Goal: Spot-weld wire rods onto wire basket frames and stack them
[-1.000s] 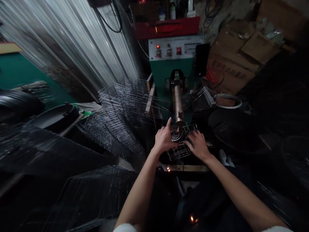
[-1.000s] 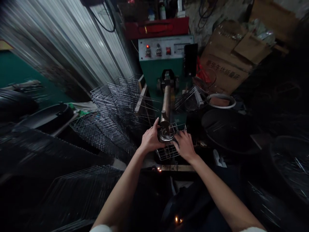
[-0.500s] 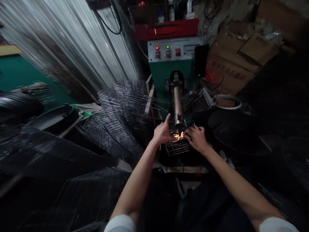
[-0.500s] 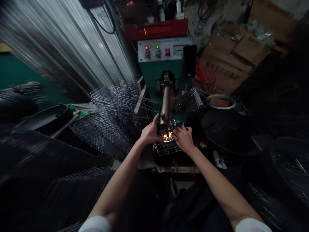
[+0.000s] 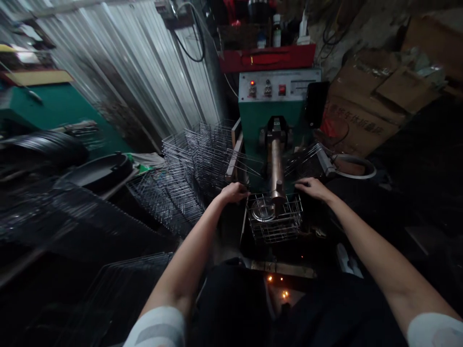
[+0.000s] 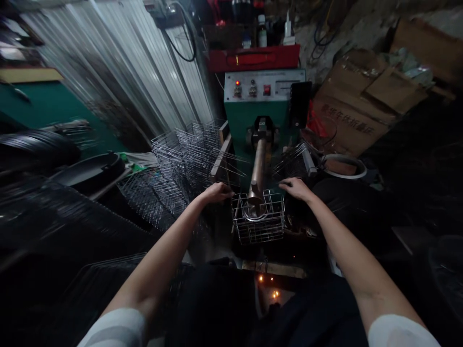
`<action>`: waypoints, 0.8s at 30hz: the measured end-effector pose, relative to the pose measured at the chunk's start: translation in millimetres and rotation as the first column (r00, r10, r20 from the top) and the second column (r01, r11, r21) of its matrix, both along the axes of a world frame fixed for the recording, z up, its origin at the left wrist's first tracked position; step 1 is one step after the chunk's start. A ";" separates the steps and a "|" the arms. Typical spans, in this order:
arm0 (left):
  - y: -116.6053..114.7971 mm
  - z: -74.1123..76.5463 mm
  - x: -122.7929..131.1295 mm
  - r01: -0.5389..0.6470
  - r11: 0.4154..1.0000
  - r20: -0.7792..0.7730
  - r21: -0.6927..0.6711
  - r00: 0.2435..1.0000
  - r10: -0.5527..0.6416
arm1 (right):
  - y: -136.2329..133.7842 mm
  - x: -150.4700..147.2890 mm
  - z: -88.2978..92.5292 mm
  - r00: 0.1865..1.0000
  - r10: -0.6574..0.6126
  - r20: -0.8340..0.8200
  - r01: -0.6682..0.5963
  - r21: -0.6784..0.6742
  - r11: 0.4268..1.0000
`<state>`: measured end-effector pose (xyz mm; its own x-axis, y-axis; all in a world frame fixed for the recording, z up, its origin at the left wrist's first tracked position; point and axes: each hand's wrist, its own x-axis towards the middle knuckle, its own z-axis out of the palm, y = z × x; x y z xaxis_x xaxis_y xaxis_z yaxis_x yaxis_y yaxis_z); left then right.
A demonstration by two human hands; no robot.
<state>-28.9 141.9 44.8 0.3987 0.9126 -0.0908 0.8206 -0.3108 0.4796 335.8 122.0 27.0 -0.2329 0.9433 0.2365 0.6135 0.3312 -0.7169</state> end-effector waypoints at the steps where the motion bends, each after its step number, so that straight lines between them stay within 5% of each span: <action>1: 4.0 -1.4 -2.3 0.041 0.999 0.024 -0.030 0.999 -0.040 | 8.0 0.8 -2.4 0.998 0.060 -0.002 -0.060 -0.038 0.997; 5: 11.8 -17.3 5.3 0.088 0.995 0.134 -0.041 0.988 -0.082 | 32.5 -1.1 -17.9 0.974 0.223 -0.037 -0.226 -0.163 0.960; 10: 13.5 -25.5 27.6 -0.144 0.987 0.240 0.072 0.963 0.123 | 55.0 4.9 -34.4 0.987 0.133 -0.091 -0.148 -0.177 0.973; 13: -11.3 -17.6 16.9 -0.252 0.952 0.366 0.174 0.914 0.175 | 45.2 28.0 -38.1 0.987 0.109 -0.121 -0.133 -0.208 0.969; 16: -67.2 -25.8 1.8 -0.421 0.877 0.546 0.231 0.802 0.241 | 21.4 52.4 -42.8 0.982 0.097 -0.163 -0.142 -0.287 0.947; 18: -112.4 -48.6 7.0 -0.508 0.856 0.609 0.098 0.711 0.352 | 8.3 58.1 -48.7 0.976 0.017 -0.216 -0.090 -0.334 0.938; 20: -150.5 -80.1 28.4 -0.410 0.862 0.646 -0.299 0.578 0.499 | 2.5 54.4 -55.6 0.959 -0.097 -0.266 -0.009 -0.370 0.929; 22: -172.0 -108.8 59.9 -0.204 0.697 0.643 -0.687 0.277 0.714 | 3.2 46.5 -61.4 0.934 -0.194 -0.301 0.061 -0.400 0.914; 24: -174.8 -124.6 92.2 -0.137 0.651 0.633 -0.746 0.156 0.758 | 5.6 40.1 -64.3 0.920 -0.245 -0.306 0.094 -0.433 0.897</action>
<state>63.3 -32.9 -79.8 0.0257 0.8941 -0.4471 -0.2989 0.4337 0.8501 375.9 127.7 -37.3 -0.0353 0.9900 -0.1365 0.3233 -0.1180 -0.9389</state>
